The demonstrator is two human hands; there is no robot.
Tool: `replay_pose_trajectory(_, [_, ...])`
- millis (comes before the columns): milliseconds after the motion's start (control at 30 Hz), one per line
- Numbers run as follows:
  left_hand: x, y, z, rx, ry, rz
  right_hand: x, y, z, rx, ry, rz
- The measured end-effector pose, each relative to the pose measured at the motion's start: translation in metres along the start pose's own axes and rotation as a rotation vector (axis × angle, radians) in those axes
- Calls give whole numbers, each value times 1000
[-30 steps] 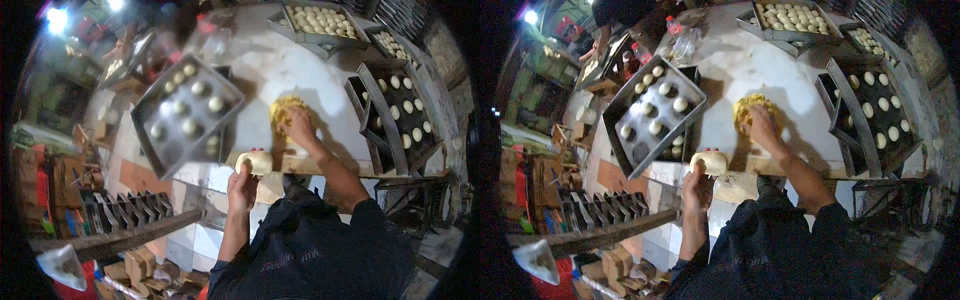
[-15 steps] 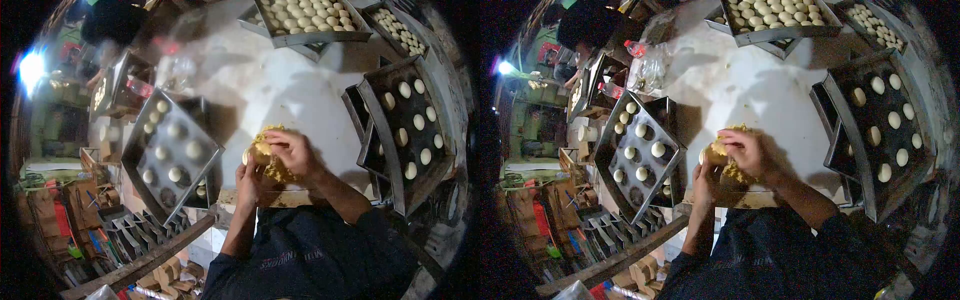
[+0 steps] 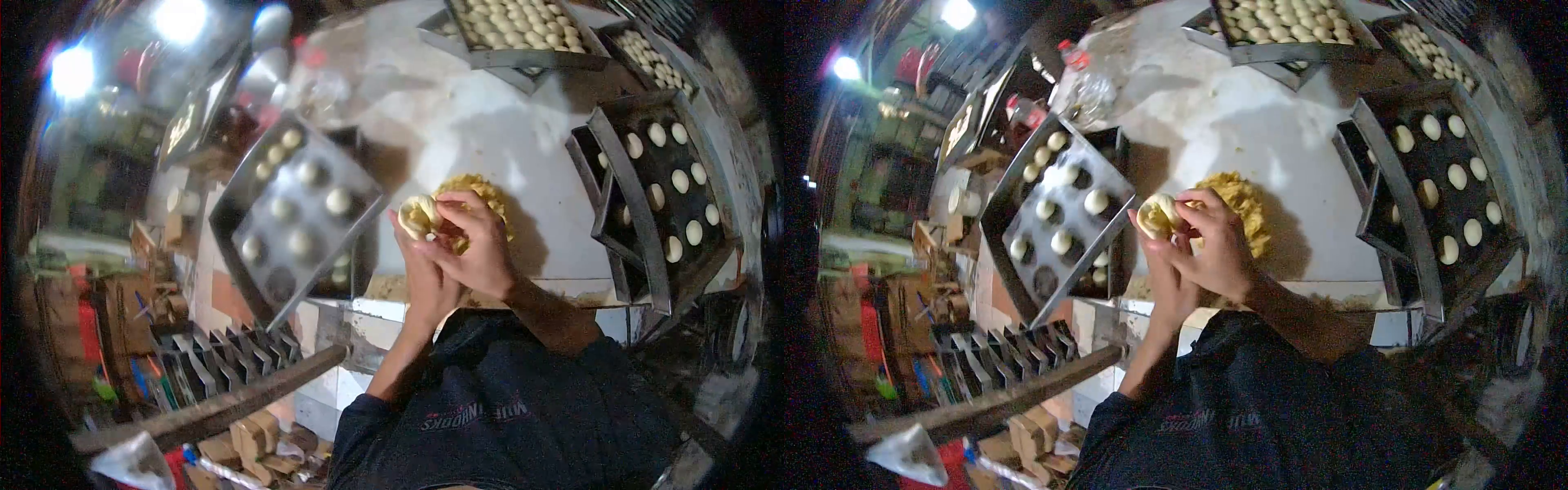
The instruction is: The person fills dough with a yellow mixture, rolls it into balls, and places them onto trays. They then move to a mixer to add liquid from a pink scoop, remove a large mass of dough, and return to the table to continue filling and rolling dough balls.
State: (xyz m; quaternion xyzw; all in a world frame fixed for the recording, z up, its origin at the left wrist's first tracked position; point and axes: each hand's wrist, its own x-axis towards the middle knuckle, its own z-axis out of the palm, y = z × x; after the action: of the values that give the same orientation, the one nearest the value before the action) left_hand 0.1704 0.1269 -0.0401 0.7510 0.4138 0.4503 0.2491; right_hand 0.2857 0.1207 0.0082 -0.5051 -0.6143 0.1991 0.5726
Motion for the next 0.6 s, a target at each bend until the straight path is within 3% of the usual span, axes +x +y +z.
replay_pose_trajectory(67, [-15,30,-35,86,-18,-24,-9,-27,14,-105,-67,-89])
replay_pose_trajectory(133, [-37,33,-71,-8,90,-22,-22,-49,33,-106,-47,-221])
replay_pose_trajectory(200, [-59,56,-103,-766,303,-218,-36,-72,49,-103,-26,-339])
replay_pose_trajectory(267, [-91,47,-137,-1016,350,-242,-49,-102,57,140,-166,-469])
replay_pose_trajectory(300, [-107,44,-154,-922,292,-181,-58,-110,62,178,-210,-428])
replay_pose_trajectory(333, [-121,41,-163,-709,361,-132,-66,-119,64,185,-226,-421])
replay_pose_trajectory(400, [-142,41,-169,-529,447,23,-78,-135,63,430,-579,272])
replay_pose_trajectory(433, [-148,42,-173,-309,473,120,-81,-139,64,651,-718,438])
replay_pose_trajectory(467, [-155,36,-172,-254,488,216,-89,-141,68,649,-729,444])
replay_pose_trajectory(533, [-161,42,-176,-20,499,216,-105,-141,76,572,-530,136])
replay_pose_trajectory(567, [-163,43,-173,64,559,201,-104,-141,78,376,-517,-172])
replay_pose_trajectory(600, [-165,48,-177,62,564,196,-99,-159,76,297,-529,-232])
